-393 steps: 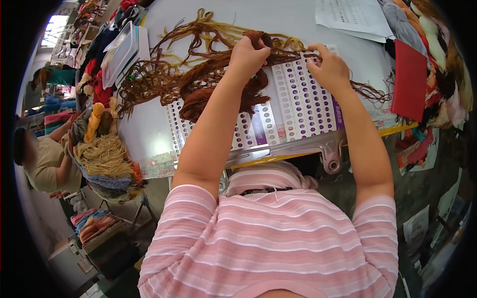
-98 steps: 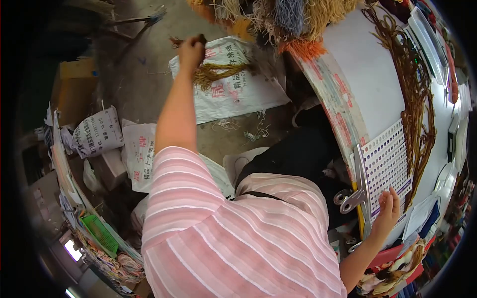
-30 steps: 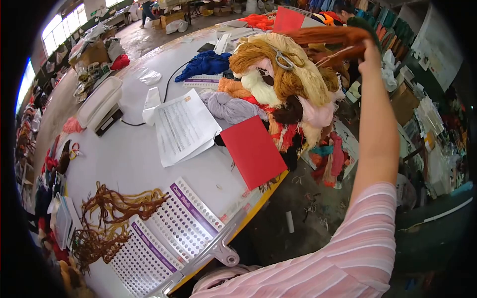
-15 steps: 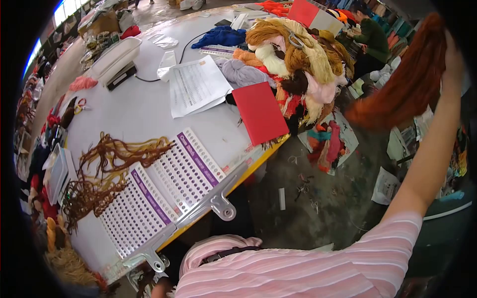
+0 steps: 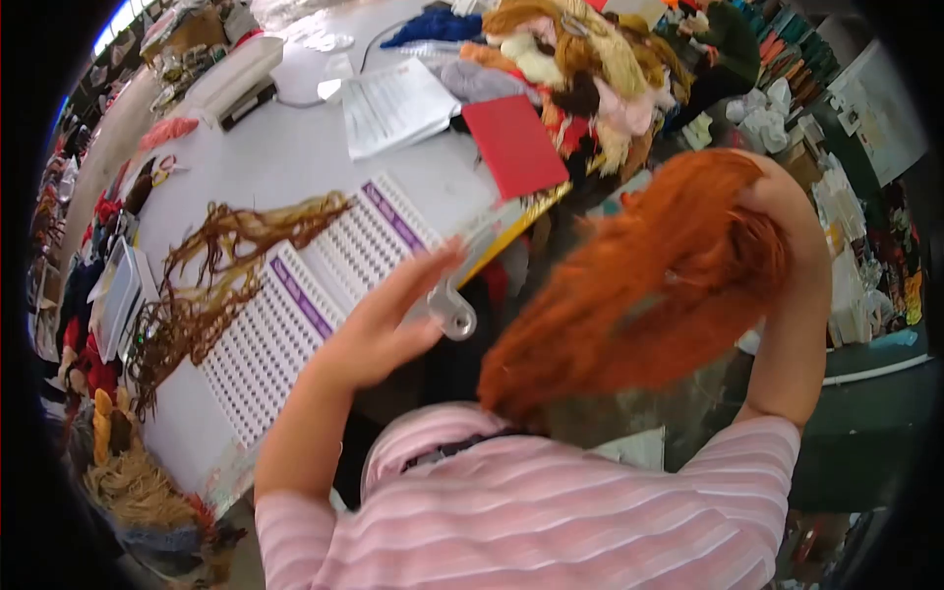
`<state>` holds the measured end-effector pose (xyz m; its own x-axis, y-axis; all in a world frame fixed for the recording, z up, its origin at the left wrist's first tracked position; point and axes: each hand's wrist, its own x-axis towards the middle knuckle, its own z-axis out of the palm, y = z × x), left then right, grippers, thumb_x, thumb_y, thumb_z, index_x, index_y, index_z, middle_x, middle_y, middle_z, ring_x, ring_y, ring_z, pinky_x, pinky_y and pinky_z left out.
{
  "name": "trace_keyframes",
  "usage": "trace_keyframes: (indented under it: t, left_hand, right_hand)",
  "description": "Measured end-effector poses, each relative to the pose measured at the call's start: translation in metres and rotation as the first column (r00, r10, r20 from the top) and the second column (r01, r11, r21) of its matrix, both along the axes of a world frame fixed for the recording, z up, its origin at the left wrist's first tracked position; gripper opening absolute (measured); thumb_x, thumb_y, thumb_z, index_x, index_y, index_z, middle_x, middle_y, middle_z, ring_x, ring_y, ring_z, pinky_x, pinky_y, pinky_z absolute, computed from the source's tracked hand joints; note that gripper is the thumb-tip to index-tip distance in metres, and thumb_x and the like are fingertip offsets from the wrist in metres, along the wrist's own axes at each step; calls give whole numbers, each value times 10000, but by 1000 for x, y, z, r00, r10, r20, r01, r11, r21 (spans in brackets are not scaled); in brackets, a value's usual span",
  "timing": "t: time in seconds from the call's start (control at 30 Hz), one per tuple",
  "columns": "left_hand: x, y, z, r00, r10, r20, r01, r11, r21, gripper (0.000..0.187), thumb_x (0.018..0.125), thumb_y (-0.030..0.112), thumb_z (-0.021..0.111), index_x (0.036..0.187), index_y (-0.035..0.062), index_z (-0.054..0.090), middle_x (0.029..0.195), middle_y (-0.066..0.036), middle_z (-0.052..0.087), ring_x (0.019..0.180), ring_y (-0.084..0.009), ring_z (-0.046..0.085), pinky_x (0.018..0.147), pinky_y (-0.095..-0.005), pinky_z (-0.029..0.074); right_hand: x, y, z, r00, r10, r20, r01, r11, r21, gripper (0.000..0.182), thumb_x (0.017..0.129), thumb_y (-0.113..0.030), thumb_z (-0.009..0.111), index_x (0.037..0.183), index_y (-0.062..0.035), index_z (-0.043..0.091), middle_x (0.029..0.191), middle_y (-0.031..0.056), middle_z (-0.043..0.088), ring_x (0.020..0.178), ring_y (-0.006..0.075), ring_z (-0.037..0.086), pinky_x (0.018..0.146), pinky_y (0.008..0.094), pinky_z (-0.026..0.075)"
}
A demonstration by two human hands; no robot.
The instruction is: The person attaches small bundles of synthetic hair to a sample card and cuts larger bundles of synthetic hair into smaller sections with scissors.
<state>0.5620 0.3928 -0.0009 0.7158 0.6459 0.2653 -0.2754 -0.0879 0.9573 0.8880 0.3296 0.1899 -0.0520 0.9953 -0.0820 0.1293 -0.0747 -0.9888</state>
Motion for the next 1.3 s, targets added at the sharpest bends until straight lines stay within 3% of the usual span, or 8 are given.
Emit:
trace_keyframes:
  t: [0.17, 0.27, 0.47, 0.77, 0.9, 0.97, 1.17, 1.3]
  left_hand:
    - [103, 39, 22, 948, -317, -21, 317, 949, -5, 736, 879, 443, 578, 1388, -26, 327, 1353, -166, 442, 1261, -226, 400, 1060, -348, 290]
    - [119, 48, 18, 693, -702, 165, 719, 688, -96, 686, 855, 434, 616, 1321, -33, 425, 1256, -136, 531, 1171, -204, 485, 1015, -339, 350]
    - [98, 44, 32, 809, -564, 166, 580, 812, -68, 666, 783, 376, 714, 1263, -25, 484, 1133, -101, 606, 1036, -180, 562, 930, -320, 424]
    - [107, 34, 55, 949, 87, -304, -27, 980, 197, 475, 754, 94, 651, 1194, -25, 519, 1048, -112, 637, 943, -148, 597, 829, -297, 465]
    - [107, 57, 49, 953, -71, -295, 131, 974, 186, 409, 778, 71, 551, 1170, -40, 522, 952, -120, 660, 741, -156, 634, 719, -279, 503]
    - [94, 58, 61, 886, -321, -335, 302, 947, -110, 416, 784, 78, 519, 1181, -47, 508, 927, -134, 662, 698, -163, 638, 679, -290, 517]
    - [87, 66, 60, 589, -763, -267, 709, 646, -281, 550, 792, 174, 477, 1270, -88, 402, 1007, -275, 644, 444, -121, 535, 517, -243, 477]
    - [95, 71, 49, 335, -942, -17, 887, 321, -331, 620, 821, 228, 537, 1282, -149, 364, 889, -228, 678, 396, -82, 492, 415, -178, 386]
  right_hand:
    - [-42, 6, -4, 994, 109, -13, -110, 984, -139, 302, 844, -123, 527, 1070, 72, 575, 940, 102, 646, 781, 116, 629, 677, 248, 525]
    - [-37, 16, 1, 984, 179, 15, -175, 973, -149, 273, 861, -132, 542, 1047, 64, 582, 920, 103, 647, 748, 115, 628, 648, 247, 527]
    - [-30, 29, 13, 971, 219, 101, -205, 970, -133, 241, 879, -153, 540, 1000, 43, 613, 868, 87, 653, 724, 108, 623, 639, 248, 521]
    - [-39, 32, 18, 944, 221, 243, -200, 974, -110, 286, 869, -178, 567, 1031, 53, 609, 893, 81, 660, 749, 109, 628, 665, 252, 522]
    - [-28, 31, 14, 922, 210, 324, -181, 976, -117, 281, 860, -162, 583, 1028, 61, 611, 894, 83, 662, 741, 106, 628, 657, 240, 518]
    - [-17, 32, 15, 881, 226, 415, -180, 972, -148, 276, 857, -156, 595, 1024, 62, 614, 898, 83, 664, 736, 102, 626, 654, 230, 514]
    - [-1, 45, 10, 831, 325, 451, -250, 943, -219, 240, 841, -122, 616, 1008, 51, 615, 916, 58, 654, 791, 88, 610, 711, 225, 494]
    - [9, 62, -9, 760, 342, 552, -284, 940, -191, 254, 842, -140, 617, 1015, 47, 618, 923, 48, 651, 835, 80, 596, 725, 217, 483]
